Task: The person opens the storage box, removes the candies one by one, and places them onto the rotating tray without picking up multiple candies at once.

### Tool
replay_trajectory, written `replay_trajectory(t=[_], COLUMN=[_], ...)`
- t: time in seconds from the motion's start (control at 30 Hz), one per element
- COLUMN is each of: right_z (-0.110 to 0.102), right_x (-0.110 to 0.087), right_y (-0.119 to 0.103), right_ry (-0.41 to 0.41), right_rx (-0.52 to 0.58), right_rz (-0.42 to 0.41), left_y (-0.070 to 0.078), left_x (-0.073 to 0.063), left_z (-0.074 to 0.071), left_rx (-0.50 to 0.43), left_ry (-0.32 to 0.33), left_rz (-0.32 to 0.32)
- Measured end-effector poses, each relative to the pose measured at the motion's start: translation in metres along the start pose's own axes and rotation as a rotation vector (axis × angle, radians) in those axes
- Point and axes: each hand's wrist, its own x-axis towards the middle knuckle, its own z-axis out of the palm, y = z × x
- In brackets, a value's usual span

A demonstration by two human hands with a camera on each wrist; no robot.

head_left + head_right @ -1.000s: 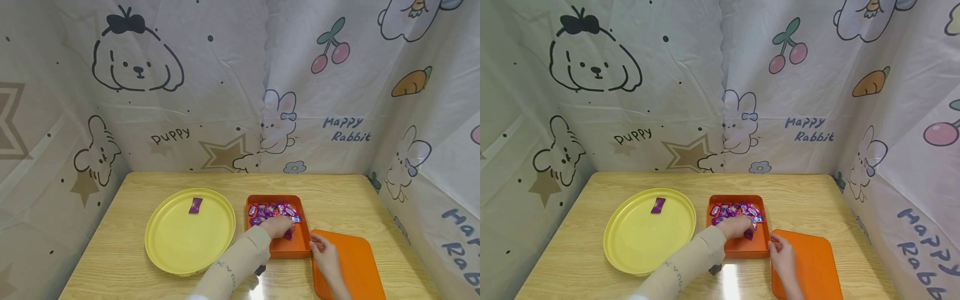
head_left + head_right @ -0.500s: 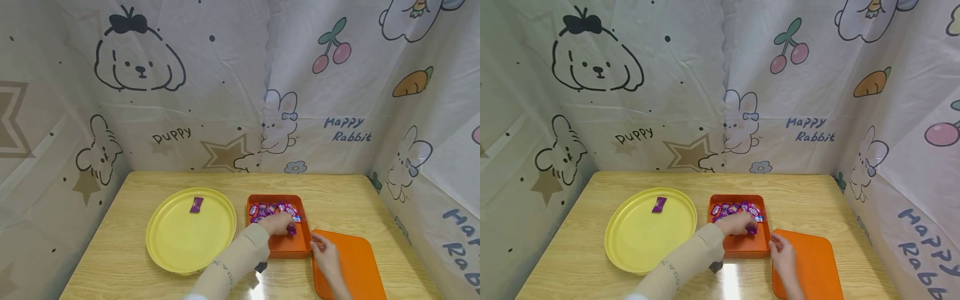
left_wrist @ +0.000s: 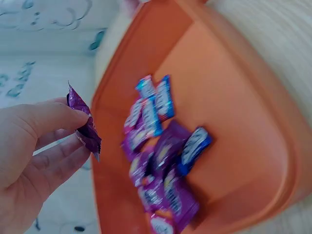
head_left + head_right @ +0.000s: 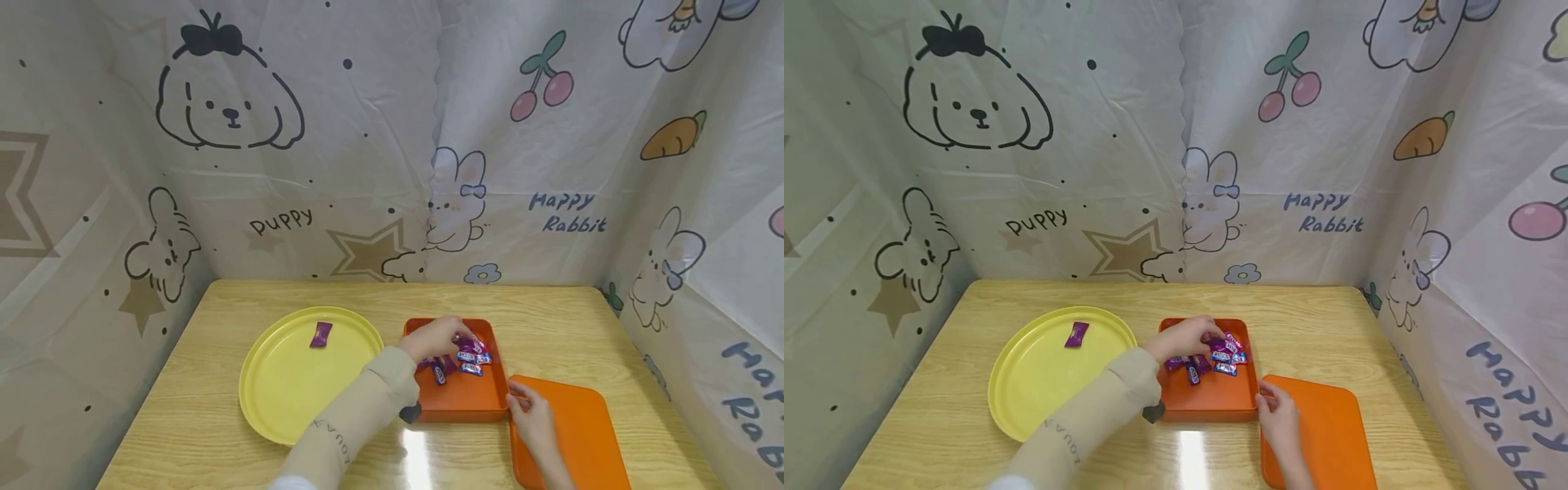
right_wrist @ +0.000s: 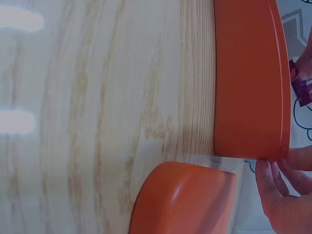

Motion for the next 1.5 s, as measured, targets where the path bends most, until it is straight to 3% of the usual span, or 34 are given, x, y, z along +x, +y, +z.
replay_trajectory(t=[0.27,0.47,0.6,0.93,1.13,1.3,1.5], right_z=[0.001,0.0,0.0,0.001,0.001,0.001,0.002], right_x=[-0.001,-0.001,-0.001,0.0,0.001,0.001,0.001], right_y=[-0.002,-0.002,-0.001,0.003,0.004,0.004,0.004], right_ry=[-0.01,-0.008,-0.004,0.017,0.024,0.022,0.021], right_rx=[0.011,0.007,0.003,0.003,0.007,0.008,0.009], right_rz=[0.011,0.014,0.009,-0.034,-0.025,-0.029,-0.023], left_y=[-0.033,-0.063,-0.085,-0.137,-0.168,-0.186,-0.19], left_x=[-0.023,-0.048,-0.067,-0.125,-0.156,-0.172,-0.18], left_z=[-0.027,-0.043,-0.049,-0.058,-0.052,-0.044,-0.038], left_rx=[-0.104,-0.184,-0.183,-0.144,-0.087,-0.026,-0.02], left_ry=[0.123,0.2,0.271,0.377,0.429,0.429,0.4], left_rz=[-0.009,-0.036,-0.042,-0.251,-0.375,-0.437,-0.499])
